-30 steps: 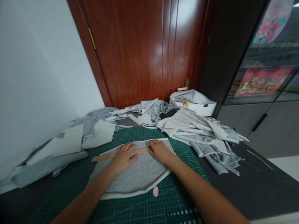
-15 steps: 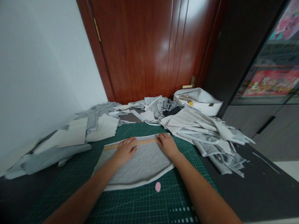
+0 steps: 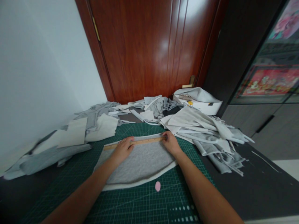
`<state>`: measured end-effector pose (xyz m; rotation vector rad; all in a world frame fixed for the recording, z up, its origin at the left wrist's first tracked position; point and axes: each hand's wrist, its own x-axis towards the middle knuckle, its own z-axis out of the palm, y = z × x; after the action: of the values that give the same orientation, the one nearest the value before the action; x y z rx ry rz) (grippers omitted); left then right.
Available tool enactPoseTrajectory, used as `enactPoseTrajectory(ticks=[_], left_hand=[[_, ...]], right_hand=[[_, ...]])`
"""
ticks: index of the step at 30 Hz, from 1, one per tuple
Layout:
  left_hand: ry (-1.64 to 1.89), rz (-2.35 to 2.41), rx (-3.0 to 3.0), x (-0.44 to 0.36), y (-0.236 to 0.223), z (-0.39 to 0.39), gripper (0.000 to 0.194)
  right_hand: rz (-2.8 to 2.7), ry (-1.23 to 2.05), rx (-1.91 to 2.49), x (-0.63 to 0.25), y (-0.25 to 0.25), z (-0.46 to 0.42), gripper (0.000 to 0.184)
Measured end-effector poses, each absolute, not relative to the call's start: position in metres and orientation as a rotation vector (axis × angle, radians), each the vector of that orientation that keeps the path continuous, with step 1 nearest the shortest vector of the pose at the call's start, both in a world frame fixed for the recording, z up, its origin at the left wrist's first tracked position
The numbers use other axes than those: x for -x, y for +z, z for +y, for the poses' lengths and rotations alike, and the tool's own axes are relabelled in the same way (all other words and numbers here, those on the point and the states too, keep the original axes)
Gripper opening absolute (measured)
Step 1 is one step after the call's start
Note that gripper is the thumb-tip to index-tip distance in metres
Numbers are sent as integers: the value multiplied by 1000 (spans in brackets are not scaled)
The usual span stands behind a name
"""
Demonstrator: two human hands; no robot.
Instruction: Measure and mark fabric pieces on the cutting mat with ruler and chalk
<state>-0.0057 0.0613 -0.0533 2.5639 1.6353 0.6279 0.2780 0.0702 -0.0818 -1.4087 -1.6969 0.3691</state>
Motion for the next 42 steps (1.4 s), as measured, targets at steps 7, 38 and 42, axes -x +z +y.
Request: enactPoseTrajectory(ticks=[7,38,42], left_hand=[[725,1512,-2529,9,-49,67,25],[747,1223,-2033,72,-44,97,59],[721,1284,-2138,73,-42,96,54]], right_hand=[[-1795,246,1404,-278,-81,72,20],[-1925,-33,1551,-269,-81,67,22],[-1933,-54,1562,-269,-80,67,23]])
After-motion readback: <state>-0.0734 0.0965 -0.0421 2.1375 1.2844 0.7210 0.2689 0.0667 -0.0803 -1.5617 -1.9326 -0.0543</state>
